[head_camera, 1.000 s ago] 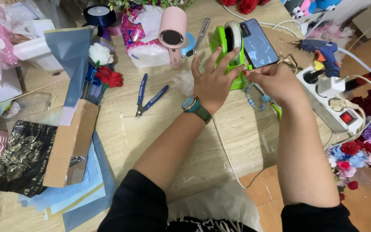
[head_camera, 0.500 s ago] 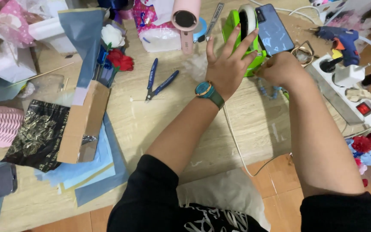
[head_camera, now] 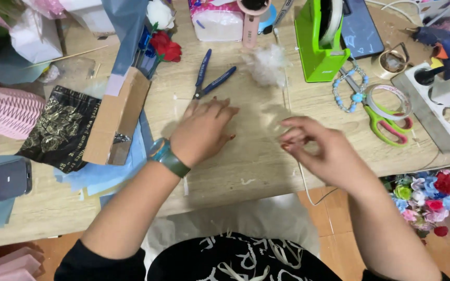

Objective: The person smooths a sheet of translucent paper on a table, then picks up a bouquet of artificial flowers wrapped in blue paper. They use a blue pen to mark the wrapping paper and then use scissors to trim the excess paper around the bouquet.

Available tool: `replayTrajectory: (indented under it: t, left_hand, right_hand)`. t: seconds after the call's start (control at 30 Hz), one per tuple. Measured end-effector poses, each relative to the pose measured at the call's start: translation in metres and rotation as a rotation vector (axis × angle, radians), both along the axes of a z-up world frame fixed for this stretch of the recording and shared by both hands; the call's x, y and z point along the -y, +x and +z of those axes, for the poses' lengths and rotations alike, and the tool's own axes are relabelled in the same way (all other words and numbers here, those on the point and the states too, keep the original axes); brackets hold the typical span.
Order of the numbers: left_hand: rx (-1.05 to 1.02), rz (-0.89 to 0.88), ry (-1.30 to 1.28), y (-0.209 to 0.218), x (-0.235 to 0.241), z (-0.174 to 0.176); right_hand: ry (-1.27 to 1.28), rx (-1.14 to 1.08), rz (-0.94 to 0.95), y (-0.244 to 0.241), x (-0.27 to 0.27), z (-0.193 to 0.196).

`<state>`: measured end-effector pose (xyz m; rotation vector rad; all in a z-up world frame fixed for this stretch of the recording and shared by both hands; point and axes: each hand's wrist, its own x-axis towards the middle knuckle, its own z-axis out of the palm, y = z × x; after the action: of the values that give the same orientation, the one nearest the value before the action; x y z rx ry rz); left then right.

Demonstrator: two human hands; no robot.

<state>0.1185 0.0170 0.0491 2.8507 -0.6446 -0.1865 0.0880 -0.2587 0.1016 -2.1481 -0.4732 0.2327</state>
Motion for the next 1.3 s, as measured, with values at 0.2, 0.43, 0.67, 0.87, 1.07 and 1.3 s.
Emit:
replayTrajectory:
  t: [0.2,0.43,0.67,0.87,1.07,1.3]
  left_hand:
    - [0.109,0.166,0.042,-0.068,0.005,-0.02]
    - [0.09,0.285,-0.145,-0.109,0.011,-0.021]
    - [0.047,0.252,-0.239,-0.111,0.001,-0.02]
    - [0.137,0.257,-0.259,-0.112,-0.009,-0.018]
    - [0.11,0.26,-0.318,-0.117,-0.012,-0.022]
    - [0.135,0.319,-0.434,-0.119,-0.009,-0.027]
  right_hand:
    - [-0.202,0.185,0.213,0.009,-0.055,-0.03]
    - [-0.509,0.184,0.243,-0.02,-0.059,-0.053]
    - [-0.442,0.159,0.321,-0.017,-0.067,-0.034]
    - [-0.395,0.341,0.329,-0.035,-0.077,-0.04]
    - [-0.5,0.444,0.42,-0.051,-0.078,-0.068]
    - [-0.643,0.649,0.565,-0.038,-0.075,-0.126]
